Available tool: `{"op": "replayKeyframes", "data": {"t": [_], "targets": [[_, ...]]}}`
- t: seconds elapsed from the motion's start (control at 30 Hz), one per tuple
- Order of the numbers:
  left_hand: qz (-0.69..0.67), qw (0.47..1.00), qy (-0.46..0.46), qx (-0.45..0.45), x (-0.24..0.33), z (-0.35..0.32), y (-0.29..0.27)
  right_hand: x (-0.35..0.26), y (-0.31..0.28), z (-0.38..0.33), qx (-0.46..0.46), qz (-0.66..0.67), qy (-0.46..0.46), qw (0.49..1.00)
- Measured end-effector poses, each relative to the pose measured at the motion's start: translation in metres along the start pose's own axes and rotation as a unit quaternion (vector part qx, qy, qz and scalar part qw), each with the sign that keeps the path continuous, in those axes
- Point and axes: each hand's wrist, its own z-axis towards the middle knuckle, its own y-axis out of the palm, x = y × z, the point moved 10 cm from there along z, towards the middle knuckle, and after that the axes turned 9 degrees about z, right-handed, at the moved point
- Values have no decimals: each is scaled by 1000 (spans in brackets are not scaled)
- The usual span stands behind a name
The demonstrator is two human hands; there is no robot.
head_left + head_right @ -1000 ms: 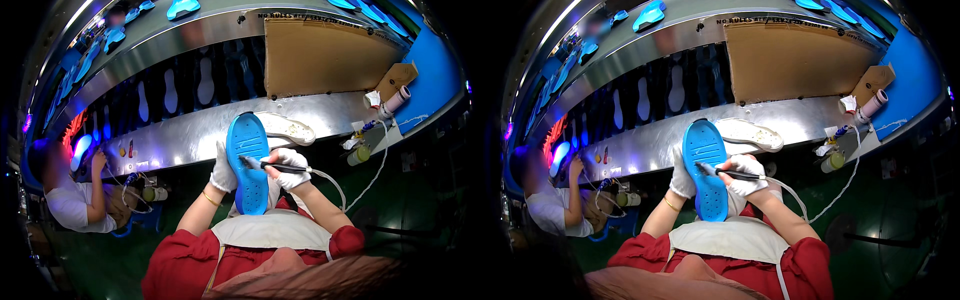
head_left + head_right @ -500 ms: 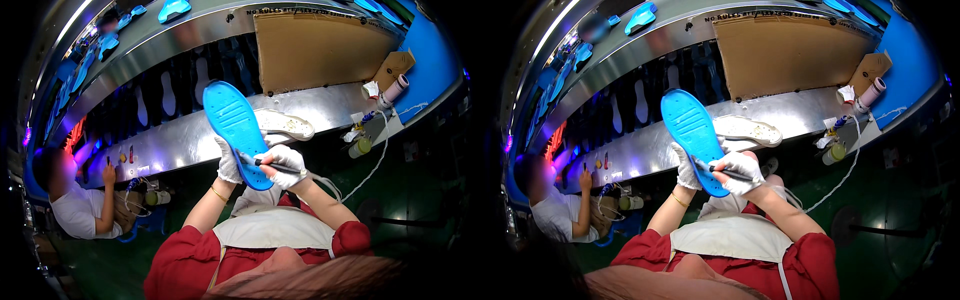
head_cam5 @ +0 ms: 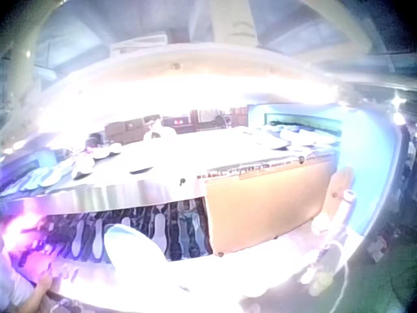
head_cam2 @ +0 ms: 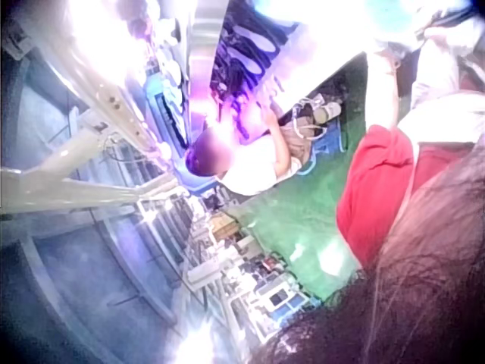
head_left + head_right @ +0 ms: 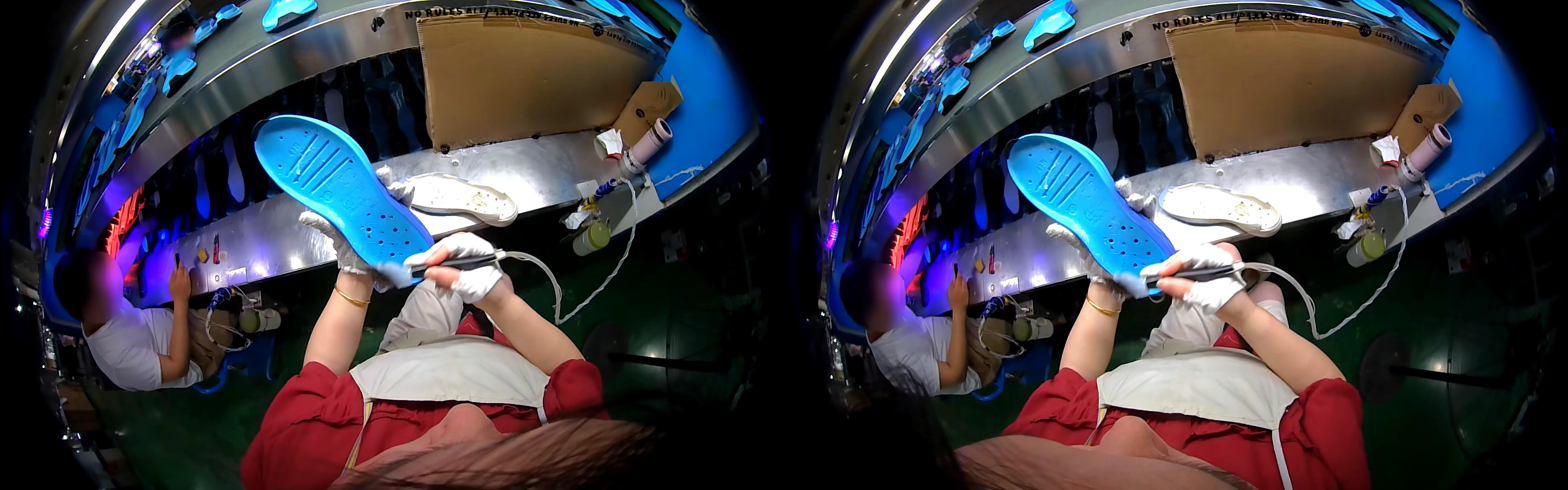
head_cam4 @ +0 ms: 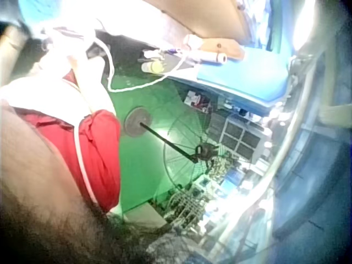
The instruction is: The person applies glue to the surface of blue shoe insoles by hand using a brush, picking them up from the workstation and placing them back down.
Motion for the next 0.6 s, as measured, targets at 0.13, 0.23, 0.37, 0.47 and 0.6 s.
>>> {"op": "replayKeyframes", "data": {"t": [0.13, 0.23, 0.37, 0.47, 0.6], "targets": [[29, 999, 4, -25, 17, 3, 35, -4, -22, -4, 66, -79, -113, 988], [23, 994, -10, -102, 15, 8, 33, -18, 8, -8, -17, -226, -212, 951], [25, 994, -31, -105, 16, 8, 34, 37, -25, 1, 40, 120, 87, 988], [65, 990, -59, -109, 13, 10, 40, 8, -26, 2, 71, 82, -8, 994], [204, 967, -110, -106, 8, 10, 49, -1, -21, 11, -21, -284, -75, 956]]}}
